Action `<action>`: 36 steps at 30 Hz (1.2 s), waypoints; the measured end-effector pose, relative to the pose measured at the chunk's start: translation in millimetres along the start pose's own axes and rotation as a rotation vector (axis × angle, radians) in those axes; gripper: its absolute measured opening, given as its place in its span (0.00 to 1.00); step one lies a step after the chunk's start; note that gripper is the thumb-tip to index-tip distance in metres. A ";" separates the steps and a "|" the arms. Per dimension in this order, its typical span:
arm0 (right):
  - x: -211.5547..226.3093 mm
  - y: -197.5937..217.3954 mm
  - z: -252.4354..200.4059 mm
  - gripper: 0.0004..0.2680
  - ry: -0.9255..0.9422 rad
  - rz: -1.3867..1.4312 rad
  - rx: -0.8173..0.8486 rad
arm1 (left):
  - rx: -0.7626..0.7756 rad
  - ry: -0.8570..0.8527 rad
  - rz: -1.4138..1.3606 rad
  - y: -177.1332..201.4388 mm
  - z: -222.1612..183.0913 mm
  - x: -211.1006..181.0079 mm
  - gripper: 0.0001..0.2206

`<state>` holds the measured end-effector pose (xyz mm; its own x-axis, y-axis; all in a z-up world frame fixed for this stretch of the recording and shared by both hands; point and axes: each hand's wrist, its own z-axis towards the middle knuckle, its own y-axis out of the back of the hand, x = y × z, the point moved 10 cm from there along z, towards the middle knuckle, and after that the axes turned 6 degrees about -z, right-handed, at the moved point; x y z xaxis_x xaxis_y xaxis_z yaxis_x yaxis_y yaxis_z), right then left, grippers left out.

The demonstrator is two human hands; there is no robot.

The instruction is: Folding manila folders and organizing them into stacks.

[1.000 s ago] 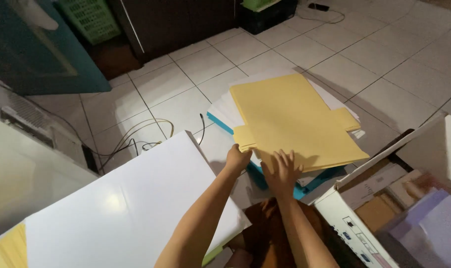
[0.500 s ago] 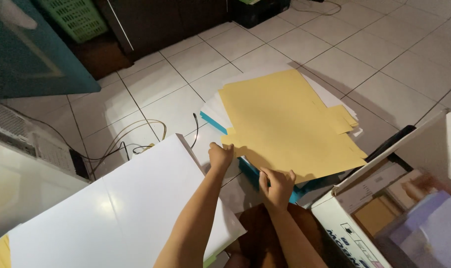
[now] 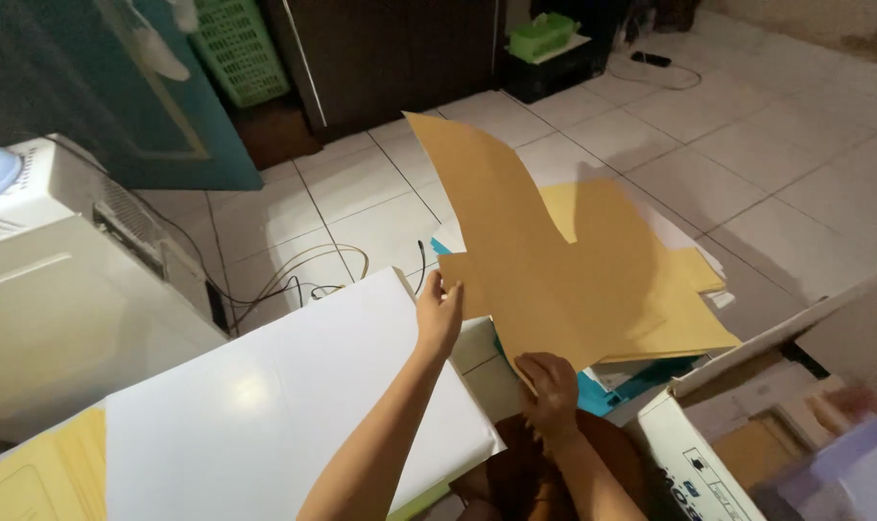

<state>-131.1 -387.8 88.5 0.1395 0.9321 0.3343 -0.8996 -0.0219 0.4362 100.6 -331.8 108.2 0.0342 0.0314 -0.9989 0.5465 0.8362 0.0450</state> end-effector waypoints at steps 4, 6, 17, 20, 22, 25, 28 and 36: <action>27.4 -2.2 -2.7 0.13 0.142 -0.032 0.011 | -0.084 -0.039 -0.377 81.7 -72.0 6.8 0.11; 50.1 7.6 -3.6 0.09 0.183 -0.009 -0.016 | -0.110 0.013 -0.478 121.5 -119.9 23.7 0.15; 131.2 9.5 -9.3 0.16 0.166 0.173 0.352 | 0.013 0.359 -0.537 189.6 -306.4 101.7 0.16; 131.2 1.0 -15.5 0.16 0.211 0.091 0.408 | -0.039 0.493 -0.336 190.4 -322.3 85.1 0.11; 124.3 -3.0 -26.7 0.15 0.189 0.082 0.468 | 0.006 0.495 -0.331 189.6 -333.3 73.5 0.09; 114.9 -9.4 -34.5 0.13 0.156 0.058 0.539 | -0.058 0.416 0.020 217.9 -329.7 52.3 0.15; 112.6 -8.3 -47.2 0.14 0.177 -0.009 0.576 | -0.295 0.203 0.487 266.6 -313.9 35.9 0.17; 158.2 -31.5 -86.7 0.31 0.389 0.003 0.805 | -0.261 -0.018 1.161 290.4 -230.0 94.7 0.36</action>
<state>-116.6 -208.3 55.3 -0.1444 0.9851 0.0933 -0.3164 -0.1353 0.9389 70.1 40.0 24.0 0.4092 0.8375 -0.3621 -0.0056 0.3991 0.9169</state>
